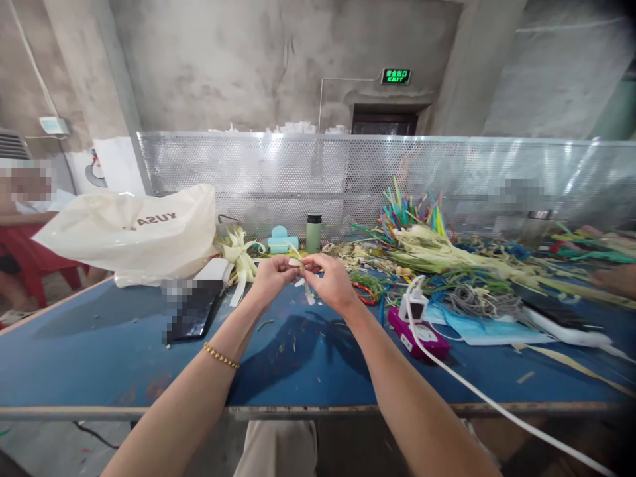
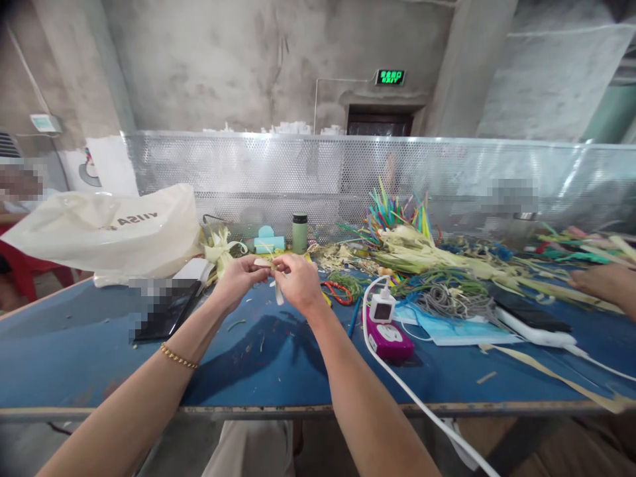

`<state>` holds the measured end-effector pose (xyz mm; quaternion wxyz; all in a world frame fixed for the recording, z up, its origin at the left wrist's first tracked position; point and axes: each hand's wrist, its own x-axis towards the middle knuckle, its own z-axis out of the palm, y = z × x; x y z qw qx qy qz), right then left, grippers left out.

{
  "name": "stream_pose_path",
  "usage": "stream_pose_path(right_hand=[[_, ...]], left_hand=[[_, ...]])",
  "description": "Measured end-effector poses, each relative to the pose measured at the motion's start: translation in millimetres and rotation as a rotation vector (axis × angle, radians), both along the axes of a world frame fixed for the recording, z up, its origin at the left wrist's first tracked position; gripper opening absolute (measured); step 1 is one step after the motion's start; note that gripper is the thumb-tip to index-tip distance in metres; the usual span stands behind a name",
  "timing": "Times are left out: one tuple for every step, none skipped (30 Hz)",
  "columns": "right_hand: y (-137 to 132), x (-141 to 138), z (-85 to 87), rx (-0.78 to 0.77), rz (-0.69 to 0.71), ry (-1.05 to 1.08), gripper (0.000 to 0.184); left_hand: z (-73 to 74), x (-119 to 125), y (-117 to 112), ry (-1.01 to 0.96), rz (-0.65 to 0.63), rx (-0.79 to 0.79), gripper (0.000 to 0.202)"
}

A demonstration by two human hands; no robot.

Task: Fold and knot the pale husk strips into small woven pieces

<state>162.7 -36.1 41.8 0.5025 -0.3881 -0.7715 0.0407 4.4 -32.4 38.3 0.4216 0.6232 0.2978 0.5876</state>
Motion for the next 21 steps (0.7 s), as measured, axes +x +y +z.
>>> stream_pose_path(right_hand=[[0.0,-0.3,-0.2,-0.004,0.009,0.006,0.011],[-0.2,-0.4,0.0,-0.015,0.022,0.016,0.010],[-0.5,-0.4,0.4,-0.030,0.033,0.028,0.010],[-1.0,-0.5,0.9,-0.049,0.043,0.041,0.010],[-1.5,-0.5,1.5,-0.067,0.048,0.051,0.010],[-2.0,-0.6,2.0,-0.080,0.050,0.057,0.011],[-2.4,-0.7,2.6,-0.086,0.049,0.058,0.012],[-2.8,-0.8,3.0,-0.086,0.048,0.055,0.012],[-3.0,-0.9,3.5,-0.083,0.047,0.052,0.013],[-3.2,-1.0,4.0,-0.080,0.047,0.050,0.012],[-3.4,-1.0,4.5,-0.077,0.046,0.052,0.012],[-3.4,-0.9,5.0,-0.078,0.043,0.058,0.011],[-3.4,-0.6,5.4,-0.085,0.039,0.070,0.011],[-3.2,-0.3,5.6,-0.098,0.037,0.086,0.011],[-2.8,0.2,5.8,-0.114,0.039,0.107,0.012],[-2.3,0.7,5.7,-0.131,0.046,0.131,0.013],[-1.5,1.3,5.6,-0.152,0.057,0.155,0.013],[-0.6,1.9,5.3,-0.173,0.071,0.180,0.014],[0.4,2.5,5.1,-0.195,0.087,0.205,0.015],[1.4,3.0,4.9,-0.215,0.102,0.232,0.015],[2.3,3.5,4.8,-0.236,0.119,0.261,0.015]], left_hand=[[-0.2,-0.1,-0.1,0.009,0.014,0.004,0.015],[-0.5,-0.3,0.0,0.019,0.030,0.008,0.016],[-0.6,-0.5,0.1,0.027,0.042,0.012,0.016],[-0.8,-0.7,0.2,0.032,0.048,0.015,0.016],[-0.8,-0.8,0.4,0.033,0.048,0.018,0.017],[-0.8,-0.9,0.6,0.034,0.041,0.019,0.017],[-0.6,-0.9,0.8,0.032,0.034,0.021,0.018],[-0.3,-0.9,0.7,0.033,0.026,0.022,0.019],[0.2,-0.7,0.5,0.037,0.022,0.025,0.019],[0.8,-0.6,0.0,0.045,0.021,0.029,0.018],[1.6,-0.4,-0.8,0.054,0.023,0.032,0.018],[2.5,-0.2,-1.9,0.064,0.028,0.034,0.016],[3.4,0.0,-3.1,0.072,0.035,0.036,0.014],[4.4,0.1,-4.4,0.079,0.044,0.037,0.012],[5.2,0.2,-5.6,0.083,0.052,0.038,0.010],[5.9,0.2,-6.7,0.085,0.059,0.041,0.009],[6.4,0.2,-7.5,0.085,0.064,0.047,0.007],[6.7,0.3,-8.0,0.085,0.066,0.053,0.006],[6.8,0.3,-8.1,0.082,0.065,0.060,0.006],[6.7,0.4,-8.0,0.078,0.059,0.066,0.006],[6.4,0.4,-7.6,0.073,0.047,0.069,0.006]])
